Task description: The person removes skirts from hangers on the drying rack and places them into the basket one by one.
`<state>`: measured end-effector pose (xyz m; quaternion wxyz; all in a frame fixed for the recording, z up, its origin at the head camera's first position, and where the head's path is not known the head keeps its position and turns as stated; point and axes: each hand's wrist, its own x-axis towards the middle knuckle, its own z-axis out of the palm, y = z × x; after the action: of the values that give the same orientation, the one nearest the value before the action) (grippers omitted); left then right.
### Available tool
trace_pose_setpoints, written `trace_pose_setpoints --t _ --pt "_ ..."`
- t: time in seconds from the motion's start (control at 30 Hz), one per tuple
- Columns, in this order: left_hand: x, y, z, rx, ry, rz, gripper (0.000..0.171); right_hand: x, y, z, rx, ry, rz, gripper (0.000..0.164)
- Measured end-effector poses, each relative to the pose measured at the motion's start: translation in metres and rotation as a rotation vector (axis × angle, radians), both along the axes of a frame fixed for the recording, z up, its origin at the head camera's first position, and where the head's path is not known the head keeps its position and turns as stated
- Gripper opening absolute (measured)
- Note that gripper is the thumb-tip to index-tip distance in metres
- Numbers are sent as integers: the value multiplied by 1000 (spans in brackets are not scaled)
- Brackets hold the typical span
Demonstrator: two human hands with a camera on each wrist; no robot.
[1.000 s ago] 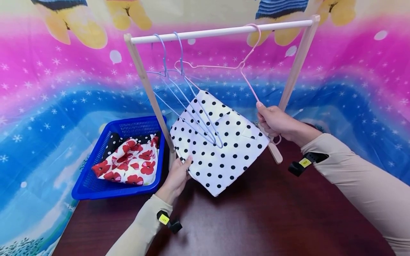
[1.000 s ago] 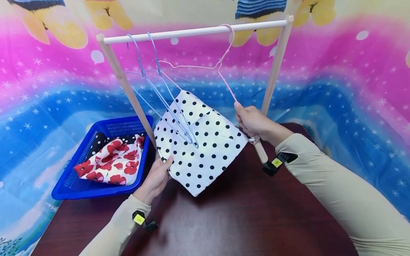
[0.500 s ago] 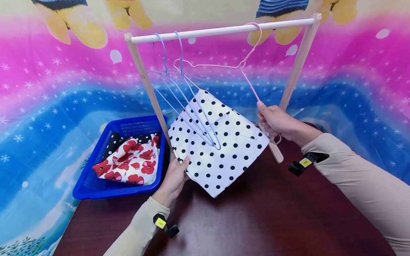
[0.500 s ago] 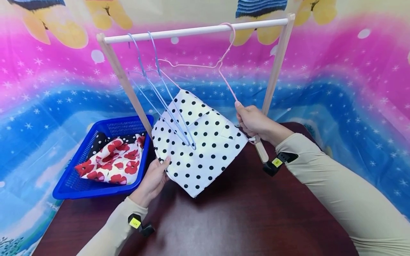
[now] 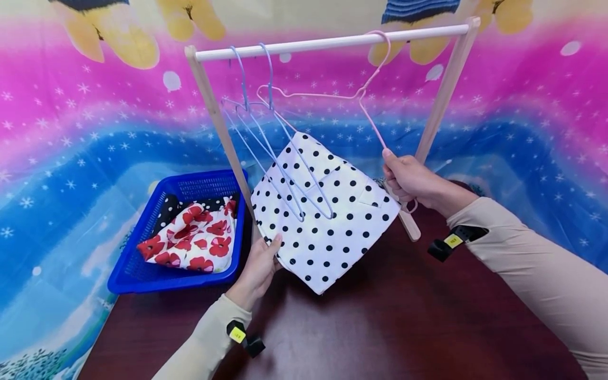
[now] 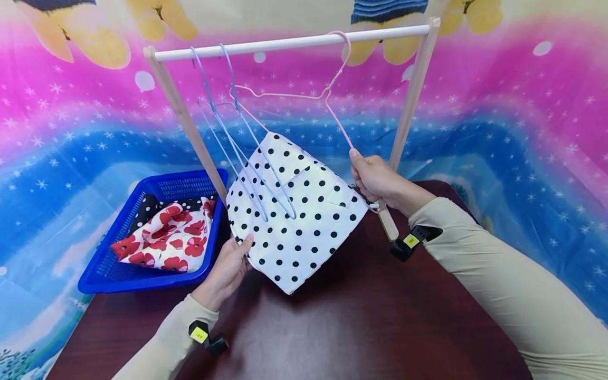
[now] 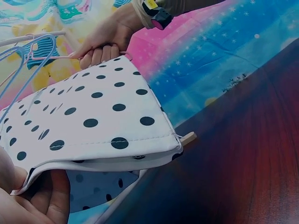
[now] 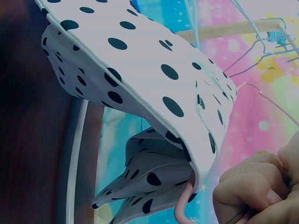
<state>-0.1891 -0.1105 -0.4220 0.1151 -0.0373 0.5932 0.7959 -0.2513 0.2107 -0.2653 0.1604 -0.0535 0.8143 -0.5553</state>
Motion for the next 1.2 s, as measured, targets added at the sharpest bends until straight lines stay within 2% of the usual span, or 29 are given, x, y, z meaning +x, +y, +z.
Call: trace_pose_setpoints --t 0.7,1.1,1.2 --pt "9 -15 11 -11 4 29 32 -2 -1 -4 -3 -17 -14 59" --pt "11 -23 18 -20 23 9 34 -2 -1 -3 2 -10 -25 59" --pt "12 -26 21 -28 8 7 34 -2 -1 -3 1 -10 -23 59"
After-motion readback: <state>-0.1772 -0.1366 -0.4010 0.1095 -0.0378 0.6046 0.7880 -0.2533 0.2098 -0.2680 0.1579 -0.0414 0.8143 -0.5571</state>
